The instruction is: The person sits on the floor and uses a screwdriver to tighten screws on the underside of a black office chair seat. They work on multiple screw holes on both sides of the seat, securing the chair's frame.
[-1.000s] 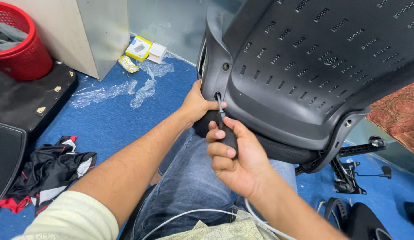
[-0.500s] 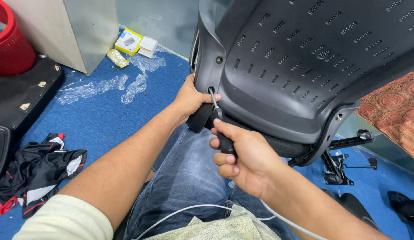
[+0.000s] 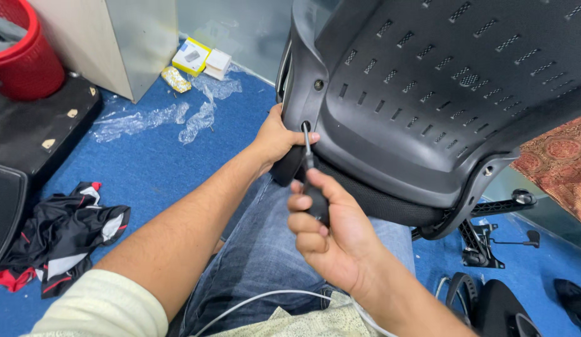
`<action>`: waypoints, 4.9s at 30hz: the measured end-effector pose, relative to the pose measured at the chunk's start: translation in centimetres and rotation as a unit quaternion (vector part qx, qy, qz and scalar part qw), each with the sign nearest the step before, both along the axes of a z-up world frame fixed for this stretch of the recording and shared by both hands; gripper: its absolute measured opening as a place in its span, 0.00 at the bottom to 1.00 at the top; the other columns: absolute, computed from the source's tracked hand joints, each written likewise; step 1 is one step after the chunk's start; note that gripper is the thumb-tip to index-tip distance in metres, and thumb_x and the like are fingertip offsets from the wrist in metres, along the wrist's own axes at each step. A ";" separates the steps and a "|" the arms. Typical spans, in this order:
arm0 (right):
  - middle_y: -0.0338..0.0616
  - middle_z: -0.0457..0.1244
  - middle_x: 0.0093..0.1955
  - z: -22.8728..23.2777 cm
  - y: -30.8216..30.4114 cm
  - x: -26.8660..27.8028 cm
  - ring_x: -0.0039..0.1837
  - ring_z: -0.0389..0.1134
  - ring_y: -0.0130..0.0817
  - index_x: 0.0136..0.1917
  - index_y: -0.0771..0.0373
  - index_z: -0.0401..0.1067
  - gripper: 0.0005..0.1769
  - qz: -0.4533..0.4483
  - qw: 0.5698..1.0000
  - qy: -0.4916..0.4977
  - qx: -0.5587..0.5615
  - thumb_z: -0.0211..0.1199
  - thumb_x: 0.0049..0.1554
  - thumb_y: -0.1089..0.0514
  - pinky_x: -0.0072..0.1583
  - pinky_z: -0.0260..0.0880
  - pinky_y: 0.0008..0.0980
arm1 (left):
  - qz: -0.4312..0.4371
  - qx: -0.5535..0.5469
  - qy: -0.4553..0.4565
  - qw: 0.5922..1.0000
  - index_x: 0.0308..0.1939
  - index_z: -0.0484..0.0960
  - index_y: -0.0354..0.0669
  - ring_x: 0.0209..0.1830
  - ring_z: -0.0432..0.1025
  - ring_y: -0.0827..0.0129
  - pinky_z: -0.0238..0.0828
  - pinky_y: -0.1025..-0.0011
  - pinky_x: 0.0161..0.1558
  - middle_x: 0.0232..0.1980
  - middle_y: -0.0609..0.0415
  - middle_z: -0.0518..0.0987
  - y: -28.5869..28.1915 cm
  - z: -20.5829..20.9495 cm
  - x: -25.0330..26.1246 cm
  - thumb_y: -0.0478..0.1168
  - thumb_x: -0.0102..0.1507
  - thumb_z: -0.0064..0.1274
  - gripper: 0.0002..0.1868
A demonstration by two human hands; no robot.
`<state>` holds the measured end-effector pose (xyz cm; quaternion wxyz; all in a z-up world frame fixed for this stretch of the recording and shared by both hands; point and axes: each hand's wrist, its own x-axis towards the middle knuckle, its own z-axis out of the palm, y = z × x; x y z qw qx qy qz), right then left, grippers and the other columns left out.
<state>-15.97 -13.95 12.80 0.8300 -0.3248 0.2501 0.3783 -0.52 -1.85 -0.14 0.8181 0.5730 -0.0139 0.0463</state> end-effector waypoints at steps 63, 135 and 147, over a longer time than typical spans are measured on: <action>0.39 0.59 0.33 2.9 -2.3 2.0 0.20 0.49 0.21 0.51 0.57 0.64 0.12 0.108 0.972 -0.077 -0.193 0.52 0.63 0.47 0.20 0.41 0.19 | -0.030 0.007 -0.005 1.000 0.67 0.60 0.33 0.55 0.75 0.63 0.73 0.68 0.59 0.55 0.47 0.78 0.5 0.1 -0.3 0.31 0.43 0.74 0.52; 0.40 0.58 0.36 4.6 1.0 5.6 0.27 0.55 0.26 0.49 0.61 0.65 0.10 0.083 0.838 -0.227 -0.489 0.57 0.60 0.53 0.24 0.42 0.23 | -0.084 -0.169 0.059 0.980 0.45 0.81 0.32 0.36 0.82 0.63 0.84 0.64 0.42 0.39 0.46 0.86 1.7 4.5 7.3 0.67 0.52 0.62 0.39; 0.36 0.58 0.34 3.2 -0.9 8.0 0.26 0.54 0.21 0.54 0.61 0.67 0.15 0.057 0.995 -0.078 -0.027 0.51 0.65 0.48 0.23 0.42 0.20 | -0.057 -0.180 0.074 0.979 0.49 0.77 0.32 0.38 0.83 0.63 0.84 0.65 0.43 0.43 0.45 0.85 1.4 4.6 7.1 0.65 0.52 0.64 0.40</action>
